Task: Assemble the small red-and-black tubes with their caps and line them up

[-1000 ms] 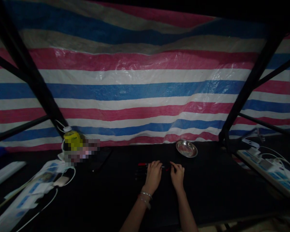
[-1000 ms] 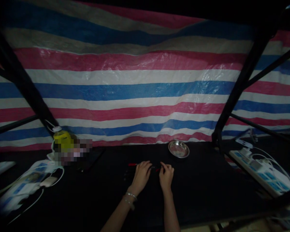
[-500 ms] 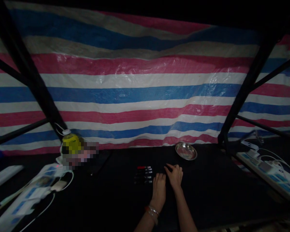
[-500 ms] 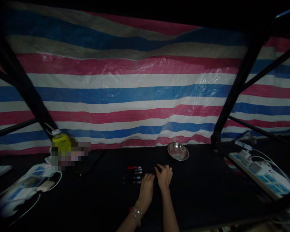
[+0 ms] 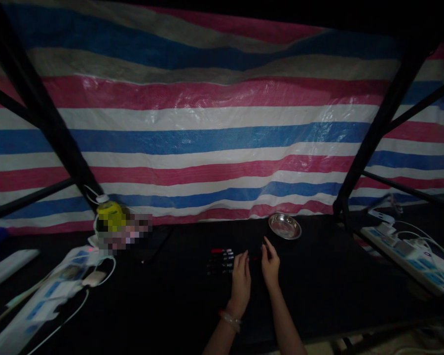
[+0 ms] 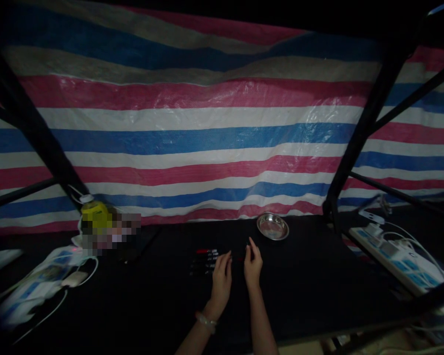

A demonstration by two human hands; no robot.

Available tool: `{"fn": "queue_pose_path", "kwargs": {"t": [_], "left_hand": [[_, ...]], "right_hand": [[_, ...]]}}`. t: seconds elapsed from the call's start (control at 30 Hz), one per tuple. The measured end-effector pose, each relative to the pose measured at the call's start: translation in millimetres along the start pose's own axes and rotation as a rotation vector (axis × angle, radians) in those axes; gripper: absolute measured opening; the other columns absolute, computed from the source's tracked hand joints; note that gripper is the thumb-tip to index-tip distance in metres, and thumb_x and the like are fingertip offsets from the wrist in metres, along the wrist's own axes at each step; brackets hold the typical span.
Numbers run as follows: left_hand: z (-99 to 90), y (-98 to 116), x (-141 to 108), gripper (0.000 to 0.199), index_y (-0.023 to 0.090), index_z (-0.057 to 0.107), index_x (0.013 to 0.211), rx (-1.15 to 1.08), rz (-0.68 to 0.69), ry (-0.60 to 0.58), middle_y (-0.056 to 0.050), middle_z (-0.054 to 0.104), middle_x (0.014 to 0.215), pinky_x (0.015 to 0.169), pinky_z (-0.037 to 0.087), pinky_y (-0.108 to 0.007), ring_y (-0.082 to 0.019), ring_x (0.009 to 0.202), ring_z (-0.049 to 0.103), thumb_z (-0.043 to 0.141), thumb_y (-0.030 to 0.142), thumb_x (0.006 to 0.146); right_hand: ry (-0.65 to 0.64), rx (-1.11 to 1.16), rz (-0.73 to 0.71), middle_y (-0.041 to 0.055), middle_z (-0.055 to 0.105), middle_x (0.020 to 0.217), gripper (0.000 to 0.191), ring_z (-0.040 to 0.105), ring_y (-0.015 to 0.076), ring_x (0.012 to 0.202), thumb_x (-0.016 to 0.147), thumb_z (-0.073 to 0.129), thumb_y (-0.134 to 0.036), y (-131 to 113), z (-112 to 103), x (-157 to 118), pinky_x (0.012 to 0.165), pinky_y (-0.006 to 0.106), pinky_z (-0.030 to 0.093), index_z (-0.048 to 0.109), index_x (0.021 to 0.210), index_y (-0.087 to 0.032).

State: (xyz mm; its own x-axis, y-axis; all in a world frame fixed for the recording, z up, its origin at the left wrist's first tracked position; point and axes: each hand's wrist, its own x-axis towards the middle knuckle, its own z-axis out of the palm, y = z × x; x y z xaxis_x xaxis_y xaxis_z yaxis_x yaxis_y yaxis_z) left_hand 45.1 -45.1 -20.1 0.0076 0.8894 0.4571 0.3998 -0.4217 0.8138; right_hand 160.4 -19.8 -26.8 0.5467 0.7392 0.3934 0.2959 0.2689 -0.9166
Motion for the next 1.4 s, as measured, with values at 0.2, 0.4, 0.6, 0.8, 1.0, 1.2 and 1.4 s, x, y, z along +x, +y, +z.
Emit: {"fn": "queue_pose_path", "kwargs": {"t": [0.2, 0.4, 0.6, 0.8, 1.0, 1.2, 1.4], "left_hand": [[2.9, -9, 0, 0.037, 0.015, 0.052, 0.119, -0.019, -0.024, 0.059, -0.012, 0.055, 0.12, 0.098, 0.042, -0.037, -0.018, 0.113, 0.051, 0.031, 0.023, 0.09], [-2.2, -1, 0, 0.032, 0.018, 0.059, 0.107, -0.056, -0.04, 0.078, -0.01, 0.063, 0.106, 0.09, 0.047, -0.037, -0.02, 0.102, 0.058, 0.035, 0.029, 0.089], [-8.6, 5, 0, 0.027, 0.018, 0.06, 0.1, -0.077, -0.054, 0.152, -0.009, 0.065, 0.098, 0.083, 0.049, -0.035, -0.019, 0.092, 0.061, 0.04, 0.032, 0.088], [-10.7, 10, 1, 0.027, 0.018, 0.06, 0.097, -0.113, -0.067, 0.148, -0.009, 0.064, 0.095, 0.08, 0.05, -0.033, -0.018, 0.088, 0.062, 0.042, 0.035, 0.087], [-11.1, 10, 1, 0.025, 0.017, 0.06, 0.097, -0.154, -0.075, 0.164, -0.008, 0.065, 0.093, 0.077, 0.051, -0.031, -0.017, 0.085, 0.063, 0.046, 0.035, 0.085], [-7.7, 4, 0, 0.024, 0.017, 0.059, 0.097, -0.16, -0.078, 0.176, -0.008, 0.065, 0.093, 0.078, 0.052, -0.033, -0.017, 0.084, 0.063, 0.047, 0.033, 0.085], [-7.9, 5, 0, 0.022, 0.018, 0.061, 0.095, -0.14, -0.065, 0.192, -0.008, 0.066, 0.093, 0.077, 0.052, -0.032, -0.017, 0.083, 0.063, 0.048, 0.032, 0.085]], "right_hand": [[-0.09, 0.071, 0.006, 0.0111, 0.064, 0.095, 0.042, 0.06, 0.0185, 0.082, 0.082, 0.046, -0.046, -8, 11, -9, 0.076, 0.032, 0.047, 0.062, 0.104, -0.014], [-0.122, 0.321, 0.228, 0.0044, 0.066, 0.066, 0.041, 0.062, 0.018, 0.066, 0.066, 0.066, -0.047, -17, 18, -11, 0.06, 0.028, 0.047, 0.061, 0.091, -0.015], [-0.198, 0.55, 0.464, 0.0042, 0.068, 0.067, 0.04, 0.051, 0.0101, 0.045, 0.056, 0.075, -0.043, -27, 15, -7, 0.044, 0.023, 0.038, 0.064, 0.083, -0.017], [-0.27, 0.637, 0.521, 0.0022, 0.066, 0.062, 0.034, 0.053, 0.0115, 0.049, 0.053, 0.078, -0.037, -30, 16, -8, 0.046, 0.024, 0.039, 0.064, 0.076, -0.016], [-0.246, 0.652, 0.514, 0.0024, 0.067, 0.064, 0.032, 0.056, 0.0126, 0.051, 0.055, 0.077, -0.035, -24, 18, -9, 0.05, 0.025, 0.041, 0.064, 0.077, -0.017], [-0.232, 0.581, 0.451, 0.0034, 0.068, 0.065, 0.036, 0.059, 0.0142, 0.052, 0.055, 0.077, -0.038, -23, 17, -9, 0.05, 0.026, 0.043, 0.063, 0.079, -0.016], [-0.229, 0.556, 0.434, 0.0044, 0.069, 0.065, 0.036, 0.061, 0.0146, 0.053, 0.054, 0.079, -0.036, -25, 16, -8, 0.05, 0.025, 0.044, 0.064, 0.079, -0.015]]}}
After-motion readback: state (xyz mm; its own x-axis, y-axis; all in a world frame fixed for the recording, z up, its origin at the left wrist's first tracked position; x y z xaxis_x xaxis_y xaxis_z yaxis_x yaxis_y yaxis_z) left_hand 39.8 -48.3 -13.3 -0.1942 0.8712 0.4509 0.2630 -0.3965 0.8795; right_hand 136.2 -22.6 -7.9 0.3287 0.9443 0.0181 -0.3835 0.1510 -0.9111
